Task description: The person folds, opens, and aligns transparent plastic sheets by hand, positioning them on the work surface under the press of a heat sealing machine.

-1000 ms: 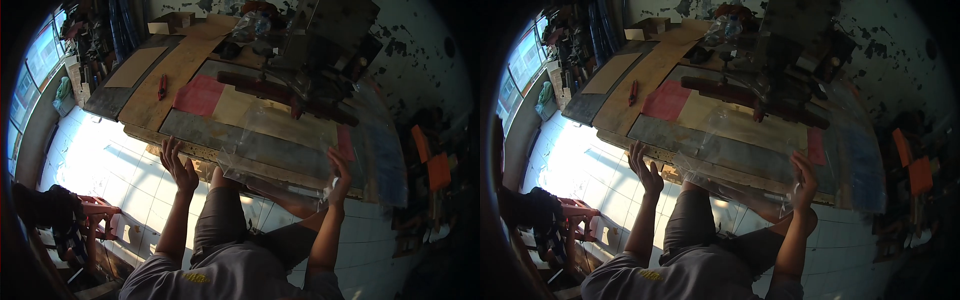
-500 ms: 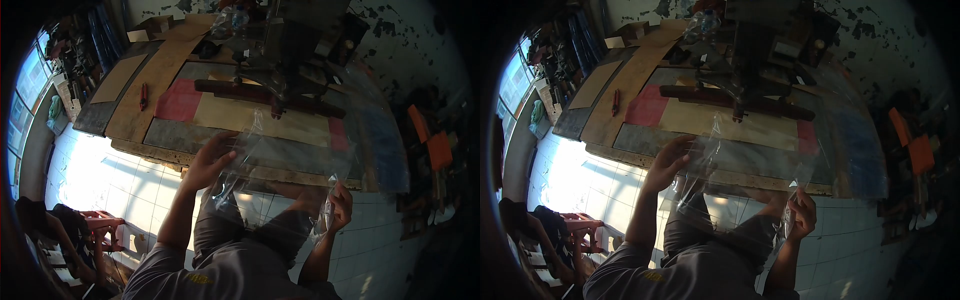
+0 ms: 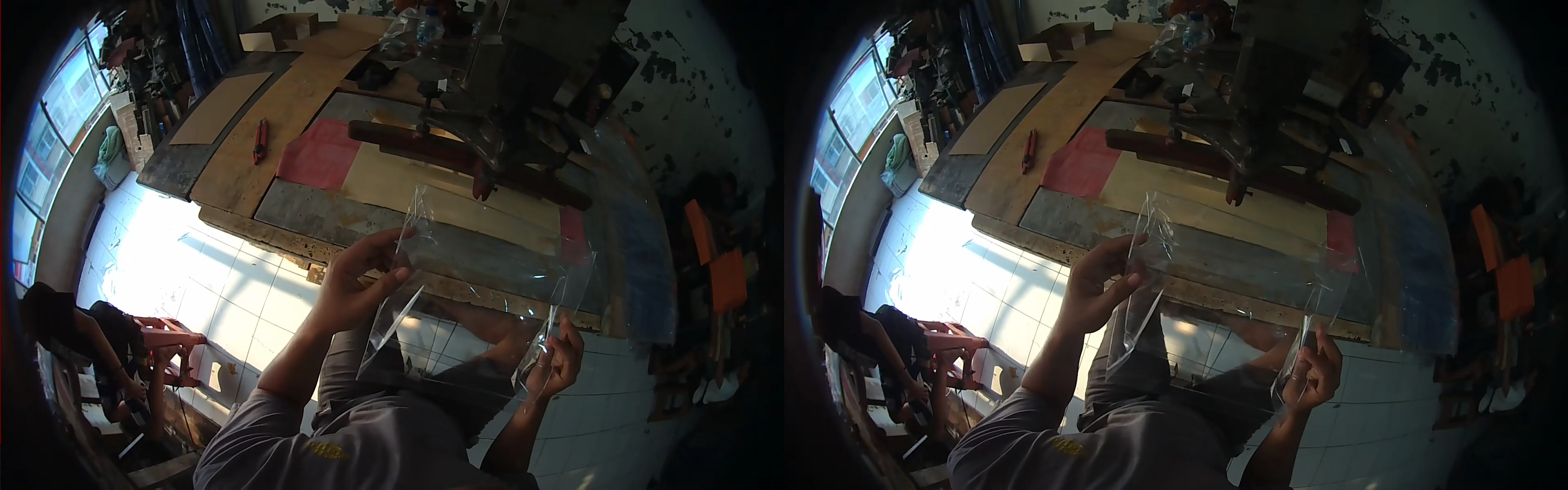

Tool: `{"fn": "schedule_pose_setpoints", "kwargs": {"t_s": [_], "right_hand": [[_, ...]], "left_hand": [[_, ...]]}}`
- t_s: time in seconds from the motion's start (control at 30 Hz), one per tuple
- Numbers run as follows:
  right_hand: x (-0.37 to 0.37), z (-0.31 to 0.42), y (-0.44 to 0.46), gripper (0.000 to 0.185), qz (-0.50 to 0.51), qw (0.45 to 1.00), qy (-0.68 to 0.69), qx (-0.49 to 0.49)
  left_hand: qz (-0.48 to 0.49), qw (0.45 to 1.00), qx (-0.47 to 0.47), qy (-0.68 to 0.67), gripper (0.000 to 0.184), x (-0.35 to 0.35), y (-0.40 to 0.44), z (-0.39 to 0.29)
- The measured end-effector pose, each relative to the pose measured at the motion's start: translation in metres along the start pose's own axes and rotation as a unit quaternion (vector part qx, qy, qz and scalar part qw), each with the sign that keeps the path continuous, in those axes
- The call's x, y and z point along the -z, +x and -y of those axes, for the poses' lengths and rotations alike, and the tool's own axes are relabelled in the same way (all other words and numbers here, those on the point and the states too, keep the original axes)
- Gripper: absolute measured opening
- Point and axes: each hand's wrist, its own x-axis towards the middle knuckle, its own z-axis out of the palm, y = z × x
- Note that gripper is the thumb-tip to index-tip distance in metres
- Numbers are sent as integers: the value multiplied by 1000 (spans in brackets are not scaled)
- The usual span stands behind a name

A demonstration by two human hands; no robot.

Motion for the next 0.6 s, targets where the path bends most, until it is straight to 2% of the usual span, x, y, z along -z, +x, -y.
{"fn": "schedule_pose_setpoints", "kwargs": {"t_s": [0.1,0.2,0.23,0.27,0.3,0.37,0.4,0.43,0.47,0.5,0.6], "right_hand": [[-5,-5,-3,12,1,1000,13,-6],[-11,-6,0,16,28,1000,-7,0],[-15,-6,2,23,28,1000,7,-10],[-19,-5,10,26,31,999,-24,-14],[-23,-5,20,29,36,998,-53,-18],[-30,-12,30,35,41,995,-87,-38],[-35,-13,35,34,47,991,-114,-51],[-37,-14,39,32,50,986,-145,-68],[-36,-12,40,31,54,979,-177,-89],[-36,-9,38,28,64,965,-227,-117],[-35,-15,28,23,104,948,-296,-51]], "left_hand": [[-29,999,-36,-5,49,-4,-3,-9],[-71,994,-58,51,45,7,-11,-11],[-88,994,-61,11,43,15,-15,-12],[-116,992,-46,15,42,25,-21,-19],[-134,989,-63,-11,41,43,-27,-20],[-239,962,-125,47,41,93,-47,-19],[-314,934,-159,67,33,120,-61,-29],[-431,869,-84,228,30,164,-85,-32],[-494,812,-65,305,30,205,-104,-26],[-535,758,-51,369,31,245,-127,-24],[-596,637,48,486,32,338,-202,2]]}}
